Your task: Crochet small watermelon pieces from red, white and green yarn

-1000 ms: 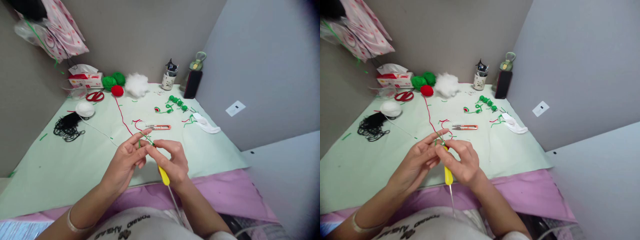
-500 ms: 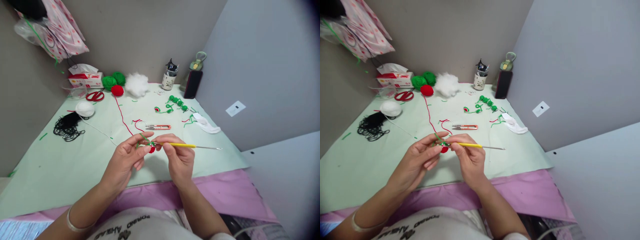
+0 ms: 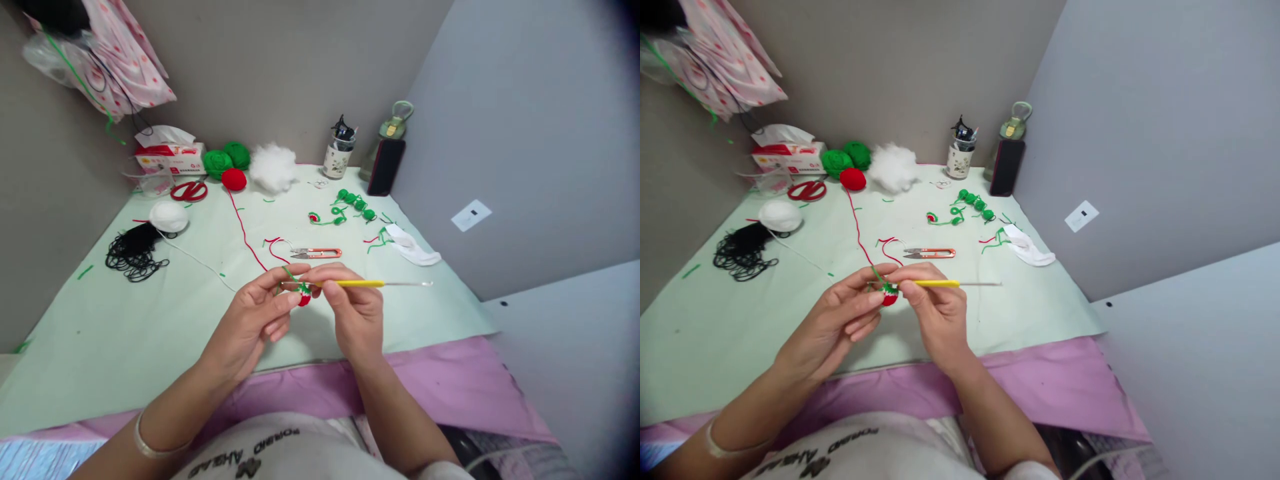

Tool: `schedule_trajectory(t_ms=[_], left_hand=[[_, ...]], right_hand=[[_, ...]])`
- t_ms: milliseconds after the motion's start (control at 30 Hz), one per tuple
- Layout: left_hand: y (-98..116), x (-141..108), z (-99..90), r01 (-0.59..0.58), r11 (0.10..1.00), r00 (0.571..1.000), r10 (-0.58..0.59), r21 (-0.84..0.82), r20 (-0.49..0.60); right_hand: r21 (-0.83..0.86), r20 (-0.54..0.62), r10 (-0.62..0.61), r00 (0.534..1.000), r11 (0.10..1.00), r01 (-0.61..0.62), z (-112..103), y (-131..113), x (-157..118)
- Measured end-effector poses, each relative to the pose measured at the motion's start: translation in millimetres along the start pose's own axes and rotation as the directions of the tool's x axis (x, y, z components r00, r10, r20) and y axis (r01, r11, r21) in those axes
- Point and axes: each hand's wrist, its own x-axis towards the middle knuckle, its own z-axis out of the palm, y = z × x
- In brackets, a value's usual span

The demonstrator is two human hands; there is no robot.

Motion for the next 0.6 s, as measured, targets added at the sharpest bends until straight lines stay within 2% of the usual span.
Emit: schedule_trajectory(t_ms=[67,200,300,400,500,600], left_hand=[[-2,0,0.2,-0.032,0.998,0.999,0.033,0.051,-0.021],[-1,-1,-1.3,-0.057,0.992,0.996,0.064,0.108,-0.065],[-1,-2,-1.7,-0.072,0.989,0.995,0.081,0.13,-0.063],[-2,-3,-2.9,-0.124,0.974,0.989,0.138,0.191,-0.062],[-5,-3,-5.4,-0.19,0.929,0.971,0.225,0.318,-0.077],[-9,-5,-5.7,-0.237,0.874,0.945,0.309,0.424,-0.109]], right_hand=[[-0.016,-0.002,0.026,1.0,1.0,-0.026,1,1,-2],[0.152,-0.01,0.126,0.992,0.981,-0.123,-2,3,-3],[0.158,0.007,0.118,0.993,0.98,-0.118,-3,0,-2],[0.013,0.001,0.038,0.999,0.999,-0.038,-3,-7,-4],[-0.185,0.019,-0.092,0.996,0.978,0.094,-2,-9,-9],[-0.328,0.115,-0.304,0.946,0.887,0.325,0,-5,-14]])
